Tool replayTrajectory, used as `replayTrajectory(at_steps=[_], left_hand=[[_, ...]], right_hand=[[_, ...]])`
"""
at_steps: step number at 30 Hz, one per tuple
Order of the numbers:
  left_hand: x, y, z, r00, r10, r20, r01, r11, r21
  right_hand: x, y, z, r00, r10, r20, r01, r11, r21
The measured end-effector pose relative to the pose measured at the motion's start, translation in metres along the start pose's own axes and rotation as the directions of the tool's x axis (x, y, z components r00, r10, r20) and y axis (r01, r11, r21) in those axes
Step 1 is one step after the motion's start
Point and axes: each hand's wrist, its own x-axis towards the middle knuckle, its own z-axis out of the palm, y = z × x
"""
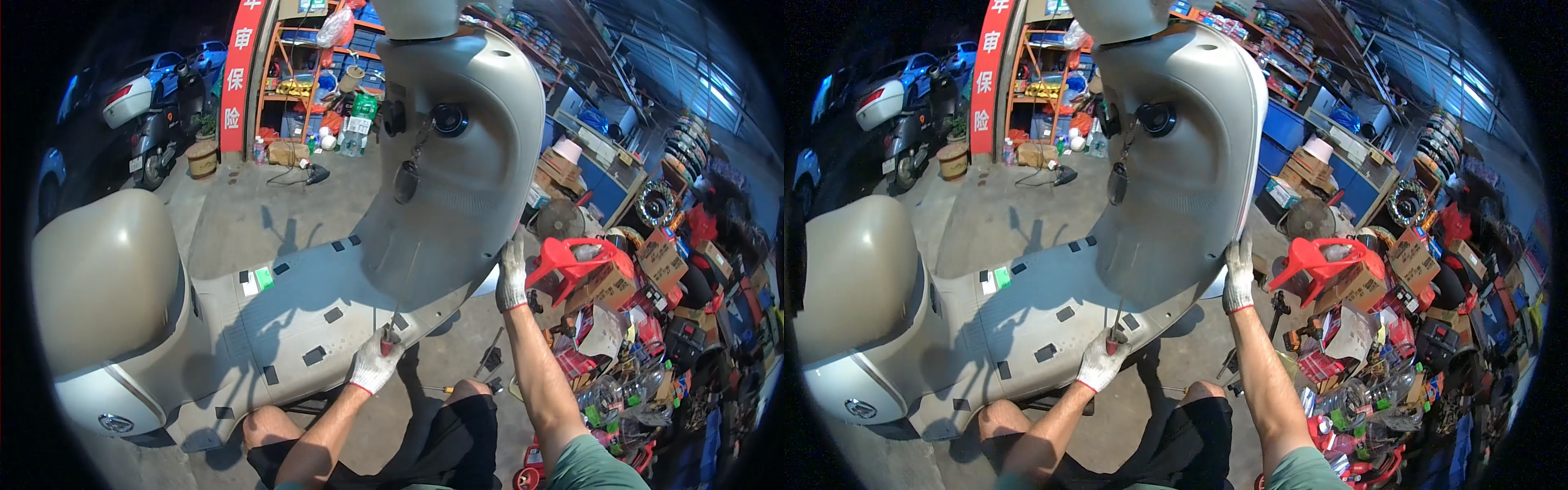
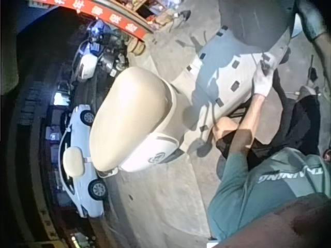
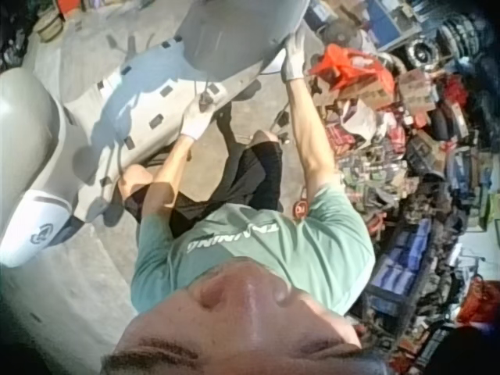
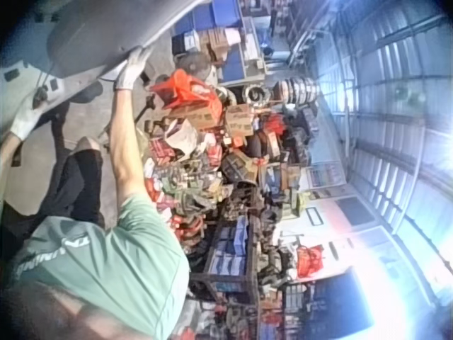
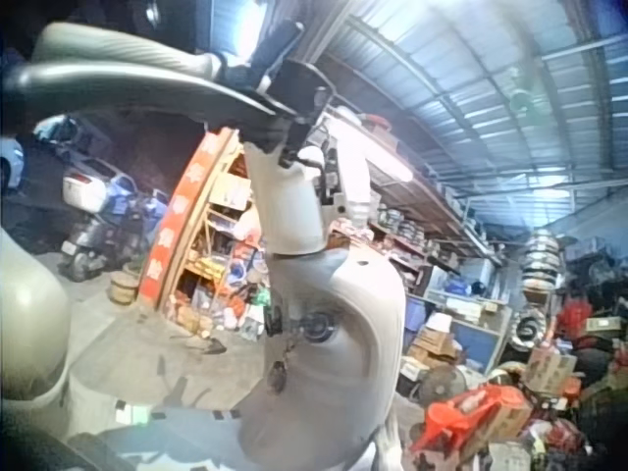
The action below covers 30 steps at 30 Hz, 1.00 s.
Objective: The person uses a screwdriver to unfasten and remove panels from a scooter. The person then sorts through tools and hardware in a tray by hand before using the screwdriver on the scooter again.
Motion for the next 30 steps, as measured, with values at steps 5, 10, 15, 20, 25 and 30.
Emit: replayTrajectory(at_steps=[5, 10, 15, 20, 25, 30], left_hand=[[-0.007, -0.007, -0.010, 1.000, -0.001, -0.022, 0.001, 1.000, 0.004], [-0.003, -0.010, 0.002, 0.999, 0.044, -0.012, -0.044, 0.999, 0.020], [-0.005, -0.023, 0.006, 1.000, 0.003, -0.009, -0.002, 0.998, 0.064], [-0.005, -0.019, 0.013, 0.999, -0.048, 0.014, 0.047, 0.999, 0.022], [-0.006, -0.031, 0.013, 1.000, 0.012, 0.018, -0.014, 0.994, 0.106], [-0.010, -0.045, 0.016, 0.998, 0.042, 0.044, -0.048, 0.989, 0.140]], right_hand=[[0.024, -0.068, -0.013, 0.994, 0.108, -0.034, -0.090, 0.935, 0.342], [0.036, -0.089, -0.042, 0.991, 0.043, -0.130, -0.009, 0.967, 0.254], [0.025, -0.100, -0.044, 0.968, 0.250, 0.032, -0.243, 0.895, 0.374], [0.025, -0.080, -0.044, 0.983, 0.182, -0.033, -0.156, 0.913, 0.377], [0.028, -0.104, -0.057, 0.978, 0.208, -0.017, -0.196, 0.941, 0.277], [0.078, -0.178, -0.085, 0.990, 0.135, -0.031, -0.132, 0.987, 0.089]])
